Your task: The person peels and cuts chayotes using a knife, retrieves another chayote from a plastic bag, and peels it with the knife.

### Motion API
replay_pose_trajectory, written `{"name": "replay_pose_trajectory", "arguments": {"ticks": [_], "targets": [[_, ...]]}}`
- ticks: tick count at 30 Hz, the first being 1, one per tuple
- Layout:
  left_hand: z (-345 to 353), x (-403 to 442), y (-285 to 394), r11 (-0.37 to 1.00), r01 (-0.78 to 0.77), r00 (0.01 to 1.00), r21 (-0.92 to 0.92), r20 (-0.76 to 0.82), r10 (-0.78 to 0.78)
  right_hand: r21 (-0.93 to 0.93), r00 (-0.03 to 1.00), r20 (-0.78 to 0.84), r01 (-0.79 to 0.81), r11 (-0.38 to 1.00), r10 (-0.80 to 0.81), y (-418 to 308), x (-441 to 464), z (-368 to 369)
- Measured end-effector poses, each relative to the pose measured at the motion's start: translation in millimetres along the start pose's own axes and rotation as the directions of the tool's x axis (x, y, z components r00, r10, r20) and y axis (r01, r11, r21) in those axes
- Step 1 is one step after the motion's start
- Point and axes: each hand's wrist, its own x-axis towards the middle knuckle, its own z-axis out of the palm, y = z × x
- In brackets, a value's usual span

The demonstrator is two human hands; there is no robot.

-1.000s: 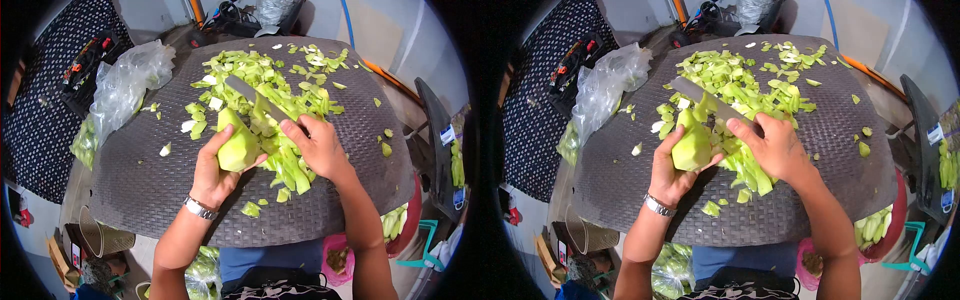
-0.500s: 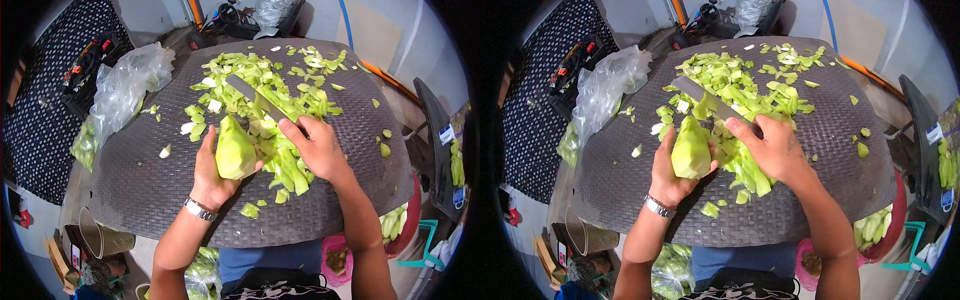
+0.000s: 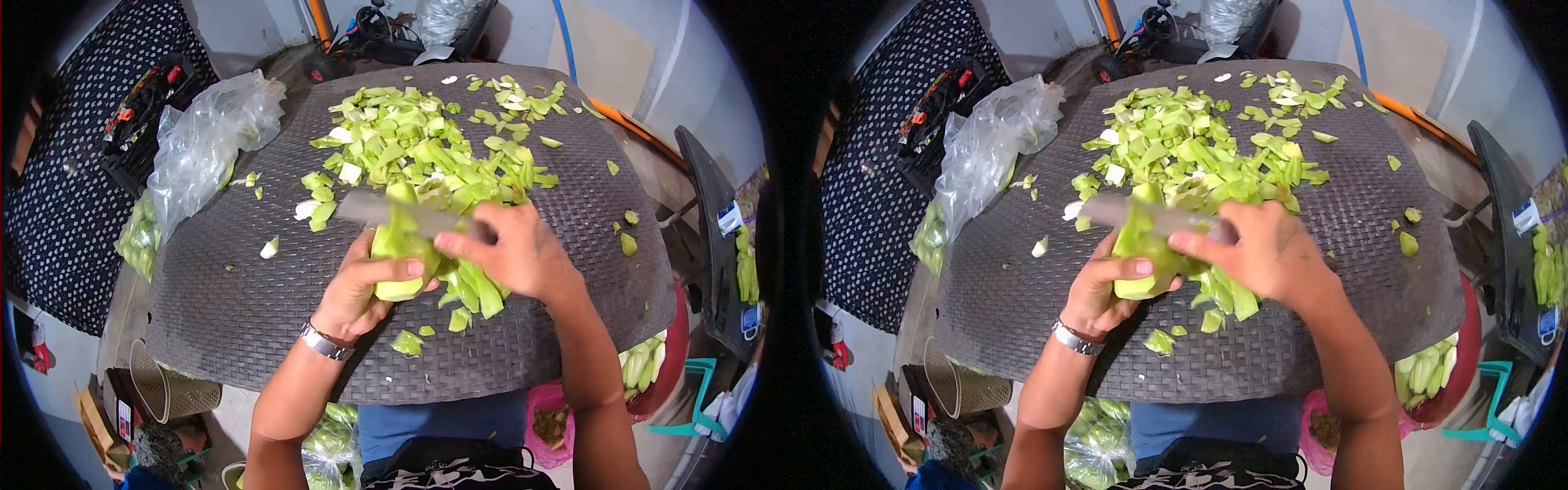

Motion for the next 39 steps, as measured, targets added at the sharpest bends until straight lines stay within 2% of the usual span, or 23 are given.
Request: {"name": "replay_pose_trajectory", "arguments": {"ticks": [1, 4, 5, 9, 11, 13, 16, 19, 22, 23, 28, 31, 34, 37, 39], "targets": [[-1, 0, -2, 0.998, -0.031, 1.0, 0.058, 0.006, 0.031, -0.064, 0.997, -0.066, -0.051, 0.997, 0.047, 1, 0, -2], [-1, 2, 2, 0.996, -0.008, 1.0, -0.086, 0.023, 0.01, 0.01, 0.962, -0.137, -0.236, 0.972, 0.235, 13, 9, -13], [0, 3, 2, 0.991, -0.005, 1.0, -0.133, -0.023, 0.002, 0.06, 0.952, -0.093, -0.288, 0.956, 0.293, 10, 10, -18], [3, 6, 4, 0.963, -0.042, 0.972, -0.265, -0.235, -0.022, 0.217, 0.981, -0.002, -0.187, 0.958, 0.192, 11, 8, -5], [5, 6, 8, 0.947, -0.054, 0.974, -0.315, -0.225, -0.019, 0.305, 0.992, 0.042, -0.129, 0.944, 0.121, 4, 4, 5], [5, 6, 8, 0.943, -0.052, 0.97, -0.329, -0.24, -0.03, 0.224, 0.998, 0.052, -0.047, 0.973, 0.036, 0, 2, 10], [-2, 3, 4, 0.954, -0.056, 0.97, -0.295, -0.243, -0.018, 0.203, 0.992, 0.095, 0.058, 0.977, -0.078, -6, -2, 14], [-21, 6, -1, 0.911, 0.067, 0.995, -0.406, -0.037, -0.089, 0.186, 0.976, 0.148, 0.132, 0.974, -0.16, -8, -5, 16], [-12, 9, 2, 0.949, 0.04, 0.998, -0.312, -0.028, -0.052, 0.117, 0.952, 0.097, 0.278, 0.953, -0.29, -8, -8, 20], [-9, 8, 3, 0.935, 0.062, 0.996, -0.349, -0.032, -0.078, 0.106, 0.949, 0.087, 0.294, 0.95, -0.303, -8, -9, 20], [-2, 5, 4, 0.959, 0.027, 0.998, -0.282, -0.047, -0.042, 0.067, 0.929, 0.057, 0.362, 0.93, -0.365, -11, -11, 24], [-2, 5, 3, 0.978, -0.016, 0.998, -0.207, -0.056, 0.005, -0.006, 0.927, 0.044, 0.373, 0.928, -0.373, -6, -12, 26], [1, 4, 3, 0.984, -0.041, 0.997, -0.174, -0.079, 0.028, 0.03, 0.934, 0.055, 0.351, 0.936, -0.352, -4, -10, 25], [-1, 4, 3, 0.989, -0.033, 0.997, -0.147, -0.079, 0.022, -0.051, 0.935, -0.038, 0.35, 0.936, -0.352, 2, -5, 24], [-12, 0, 2, 0.998, -0.012, 0.995, -0.057, -0.096, 0.006, -0.046, 0.969, -0.04, 0.24, 0.97, -0.242, 7, 0, 13]]}}
